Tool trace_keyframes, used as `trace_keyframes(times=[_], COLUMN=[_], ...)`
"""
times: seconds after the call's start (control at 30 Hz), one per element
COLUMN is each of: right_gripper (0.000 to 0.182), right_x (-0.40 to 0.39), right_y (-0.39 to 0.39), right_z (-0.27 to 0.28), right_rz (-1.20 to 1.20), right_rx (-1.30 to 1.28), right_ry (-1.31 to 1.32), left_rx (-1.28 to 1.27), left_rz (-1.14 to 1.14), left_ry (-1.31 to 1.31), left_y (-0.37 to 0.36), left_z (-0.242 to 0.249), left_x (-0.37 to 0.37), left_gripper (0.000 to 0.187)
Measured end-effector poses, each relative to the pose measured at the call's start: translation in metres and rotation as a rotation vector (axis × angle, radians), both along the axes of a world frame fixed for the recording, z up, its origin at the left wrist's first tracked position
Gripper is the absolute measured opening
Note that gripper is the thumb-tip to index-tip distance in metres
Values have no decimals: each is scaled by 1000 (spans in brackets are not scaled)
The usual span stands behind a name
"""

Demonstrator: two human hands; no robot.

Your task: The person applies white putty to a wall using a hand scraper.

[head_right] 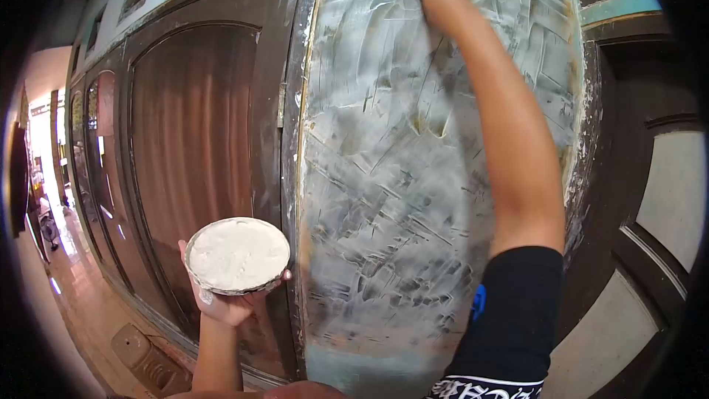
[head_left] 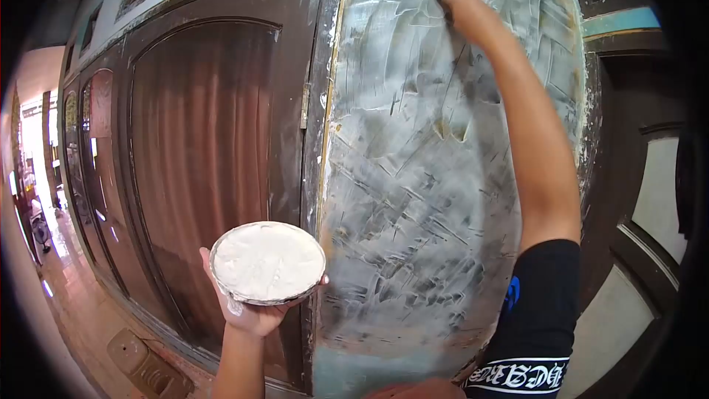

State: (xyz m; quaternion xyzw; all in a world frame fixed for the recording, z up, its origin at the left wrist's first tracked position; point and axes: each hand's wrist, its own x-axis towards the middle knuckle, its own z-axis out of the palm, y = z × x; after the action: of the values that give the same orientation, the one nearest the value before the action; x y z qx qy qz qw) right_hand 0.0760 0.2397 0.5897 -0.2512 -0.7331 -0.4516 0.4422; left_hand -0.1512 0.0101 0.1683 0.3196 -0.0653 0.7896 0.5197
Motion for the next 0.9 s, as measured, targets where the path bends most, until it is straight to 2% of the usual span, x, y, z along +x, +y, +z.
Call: trace_keyframes(times=[0.03, 0.07, 0.1, 0.13, 0.23, 0.27, 0.3, 0.37, 0.4, 0.47, 0.53, 0.57, 0.6, 0.63, 0.7, 0.73, 0.77, 0.83, 0.9], right_gripper=[41, 47, 53, 55, 55, 52, 50, 47, 47, 49, 44, 47, 50, 56, 52, 45, 39, 26, 22], right_x=[-5, -7, -6, -5, 5, 10, 23, 32, 35, 41, 42, 45, 49, 50, 57, 63, 69, 81, 93], right_y=[-3, 0, 21, 9, -15, -14, -2, -12, -13, -16, 6, 12, 12, -10, -46, -64, -74, -77, -86], right_z=[-25, -62, -88, -114, -117, -100, -70, -39, -41, -53, -109, -132, -153, -175, -214, -237, -261, -318, -377], right_rz=[-23, 80, 9, 17, 57, 106, 249, 50, 49, -130, -136, -73, -7, -15, 88, 355, 608, 1057, 1161], right_rx=[-46, 17, 172, 172, 85, 321, 205, 145, 145, -228, 142, 231, 321, 288, 320, 46, -239, -641, -933], right_ry=[-48, -24, -146, -198, -128, -59, -61, 118, 121, -1, -129, -181, -235, -217, -193, -35, 128, 392, 496], left_rx=[-1, -8, -14, -28, 12, 10, 5, -27, -27, -4, 6, 21, -19, -28, -26, -27, -45, -74, -80], left_rz=[-4, 3, 13, 36, 42, 18, 15, 14, 13, 25, -25, -73, -29, -28, -58, -14, -10, -93, -252], left_ry=[1, -53, -107, -85, 28, 2, 3, -51, -49, 7, 19, 36, 31, 23, -95, 58, 40, 1, -54], left_y=[-3, -8, -12, -13, -11, -9, -8, -8, -6, -2, -3, -3, -7, -8, -10, -5, -1, 5, 15], left_z=[1, 3, 4, 2, -1, -2, 1, 9, 8, 1, -9, -11, -8, -8, -11, -21, -28, -47, -76], left_x=[0, 2, 3, -1, -5, -5, 2, 16, 19, 20, 14, 12, 17, 23, 35, 37, 43, 61, 74], left_gripper=[105, 105, 104, 104, 103, 103, 103, 104, 104, 105, 105, 104, 105, 105, 105, 104, 104, 102, 102])
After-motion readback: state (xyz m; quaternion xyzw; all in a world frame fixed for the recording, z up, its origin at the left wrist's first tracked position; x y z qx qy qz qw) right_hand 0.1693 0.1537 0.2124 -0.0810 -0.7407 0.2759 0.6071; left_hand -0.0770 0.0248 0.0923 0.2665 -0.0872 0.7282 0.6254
